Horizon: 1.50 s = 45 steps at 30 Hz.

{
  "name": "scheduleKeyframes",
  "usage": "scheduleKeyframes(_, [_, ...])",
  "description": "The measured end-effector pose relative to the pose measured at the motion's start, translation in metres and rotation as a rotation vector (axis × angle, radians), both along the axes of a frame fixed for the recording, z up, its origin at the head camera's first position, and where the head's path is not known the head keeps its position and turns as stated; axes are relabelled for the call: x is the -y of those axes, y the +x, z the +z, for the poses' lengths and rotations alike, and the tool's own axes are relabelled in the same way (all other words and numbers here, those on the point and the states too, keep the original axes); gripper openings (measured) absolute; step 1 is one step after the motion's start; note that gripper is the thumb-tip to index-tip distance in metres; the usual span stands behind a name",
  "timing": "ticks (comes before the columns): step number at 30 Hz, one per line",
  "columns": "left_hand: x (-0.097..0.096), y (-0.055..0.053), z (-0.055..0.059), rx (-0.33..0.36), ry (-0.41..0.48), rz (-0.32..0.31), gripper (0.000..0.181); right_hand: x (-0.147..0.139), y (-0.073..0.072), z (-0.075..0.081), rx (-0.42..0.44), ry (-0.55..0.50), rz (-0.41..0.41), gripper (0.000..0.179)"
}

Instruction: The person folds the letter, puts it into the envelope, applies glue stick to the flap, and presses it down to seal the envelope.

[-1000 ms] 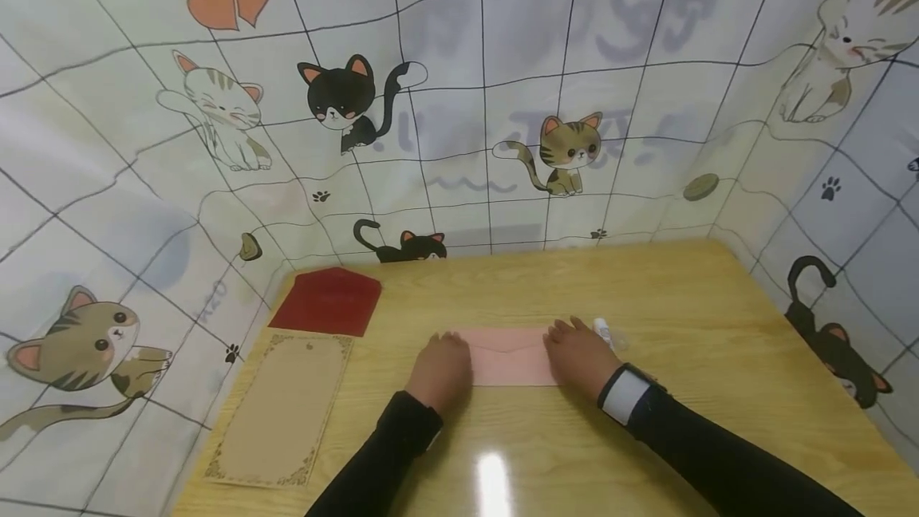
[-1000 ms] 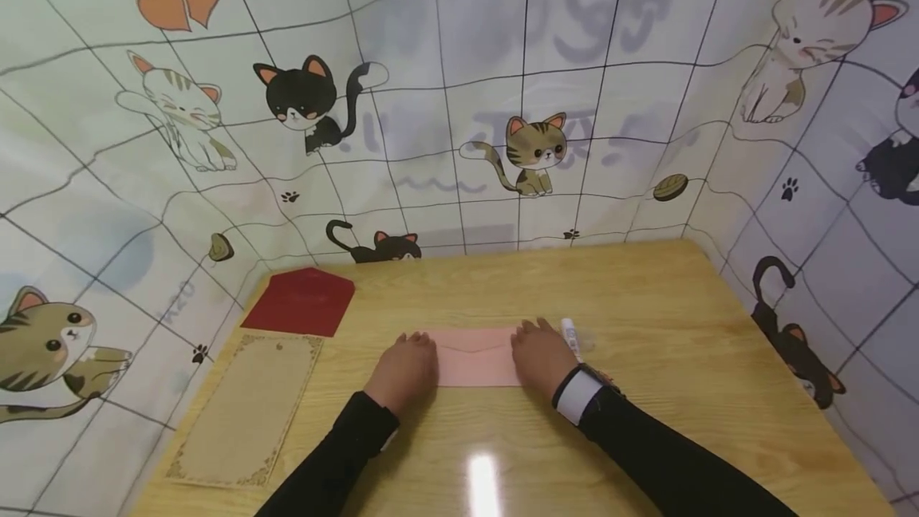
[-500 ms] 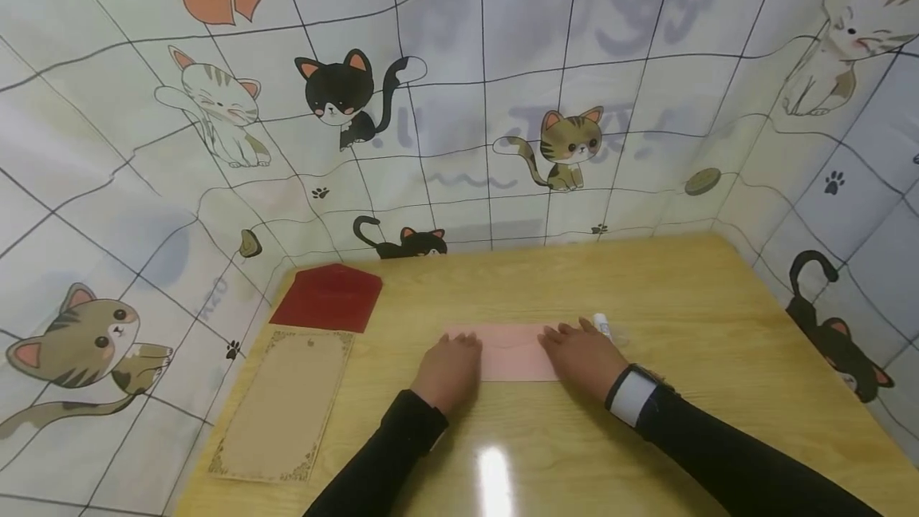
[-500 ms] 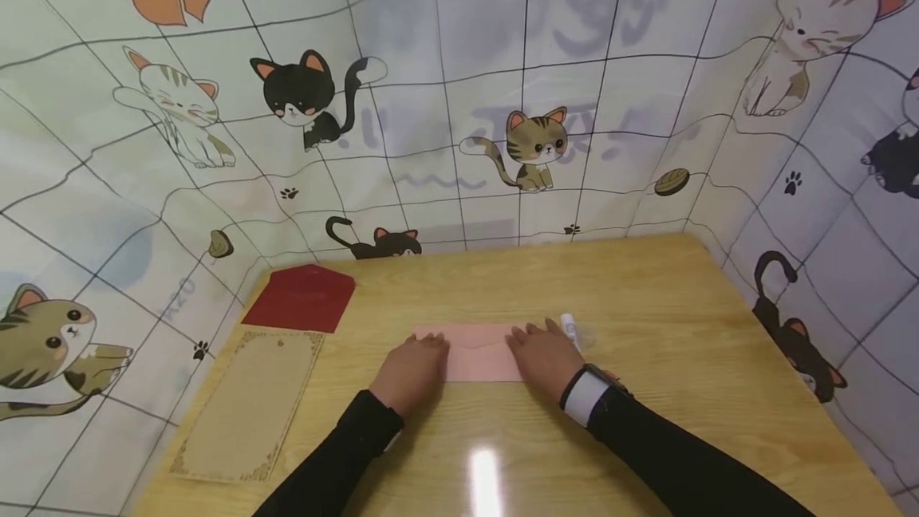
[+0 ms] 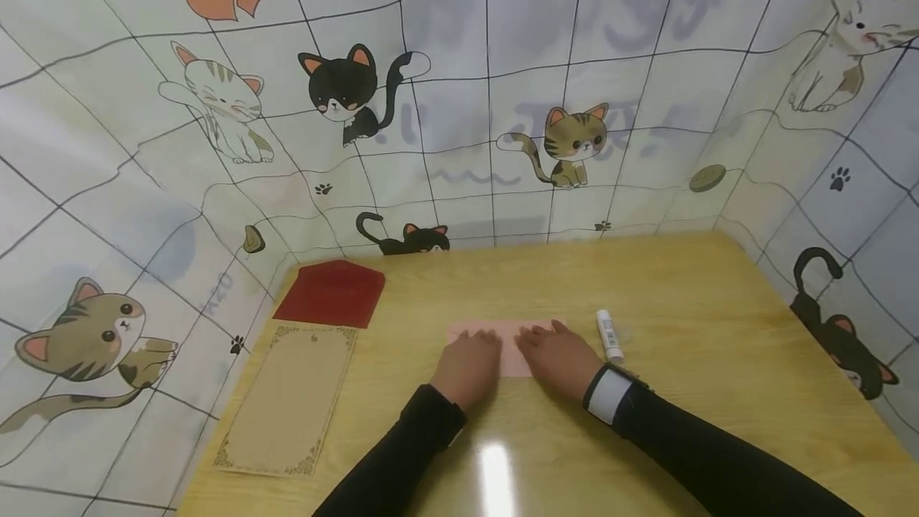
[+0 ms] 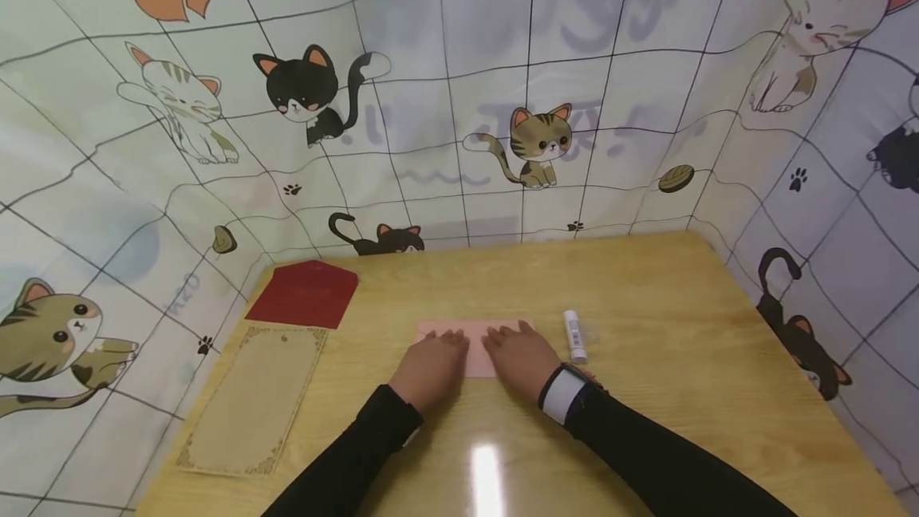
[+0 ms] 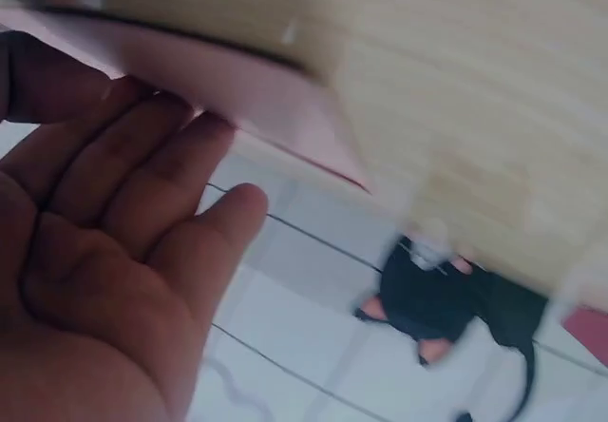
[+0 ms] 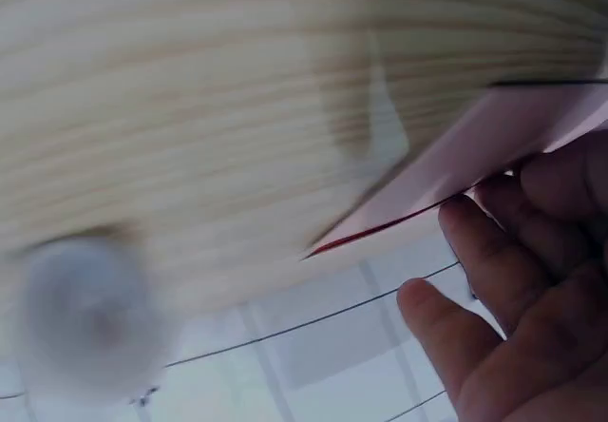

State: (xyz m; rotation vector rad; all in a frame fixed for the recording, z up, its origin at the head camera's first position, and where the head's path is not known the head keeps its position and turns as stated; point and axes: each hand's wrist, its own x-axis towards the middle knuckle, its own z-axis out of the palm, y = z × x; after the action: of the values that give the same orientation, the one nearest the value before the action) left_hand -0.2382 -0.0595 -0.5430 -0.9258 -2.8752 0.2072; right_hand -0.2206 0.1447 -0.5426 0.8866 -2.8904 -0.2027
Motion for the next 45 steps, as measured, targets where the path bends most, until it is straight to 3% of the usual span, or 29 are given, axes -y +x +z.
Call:
scheduleKeyframes(4, [0.030,-0.006,0.006,-0.025,0.067,0.090,0.027,-0.025,0.000,0.011,0.024,0.022,-0.069,0.037])
scheduleKeyframes(7, [0.037,-0.010,0.004,-0.027,0.057,0.141,0.028,-0.032,-0.002,0.015,0.015,0.025,-0.100,0.034])
scheduleKeyframes(10, [0.024,-0.010,0.000,-0.036,0.008,0.109,0.030,-0.018,-0.004,0.013,0.018,-0.005,-0.045,0.033])
scheduleKeyframes(14, [-0.008,-0.003,-0.005,-0.022,0.002,0.006,0.030,0.012,-0.003,0.006,0.041,-0.065,0.046,0.033])
scheduleKeyframes(17, [-0.017,0.001,-0.005,0.009,0.023,0.008,0.031,0.019,-0.001,0.004,0.056,-0.066,0.024,0.034])
scheduleKeyframes(26, [0.031,0.003,0.002,0.074,0.088,0.140,0.032,-0.027,0.008,0.016,0.073,-0.034,-0.059,0.035])
scheduleKeyframes(31, [0.037,0.005,-0.003,0.093,0.123,0.184,0.038,-0.034,0.011,0.017,0.022,-0.008,-0.056,0.035])
scheduleKeyframes(35, [0.028,0.021,0.001,0.040,0.114,0.171,0.040,-0.027,0.029,0.023,0.063,-0.050,-0.079,0.033])
scheduleKeyframes(37, [0.022,0.035,0.006,0.020,0.087,0.141,0.031,-0.023,0.044,0.026,0.119,-0.086,-0.078,0.033])
scheduleKeyframes(40, [0.013,0.052,0.015,0.044,0.065,0.091,0.017,-0.019,0.057,0.027,0.184,-0.101,-0.078,0.039])
scheduleKeyframes(42, [0.007,0.057,0.019,0.075,0.063,0.089,0.024,-0.018,0.059,0.028,0.202,-0.107,-0.086,0.043])
scheduleKeyframes(45, [0.002,0.055,0.020,0.110,0.071,0.126,0.039,-0.017,0.052,0.027,0.195,-0.101,-0.107,0.050])
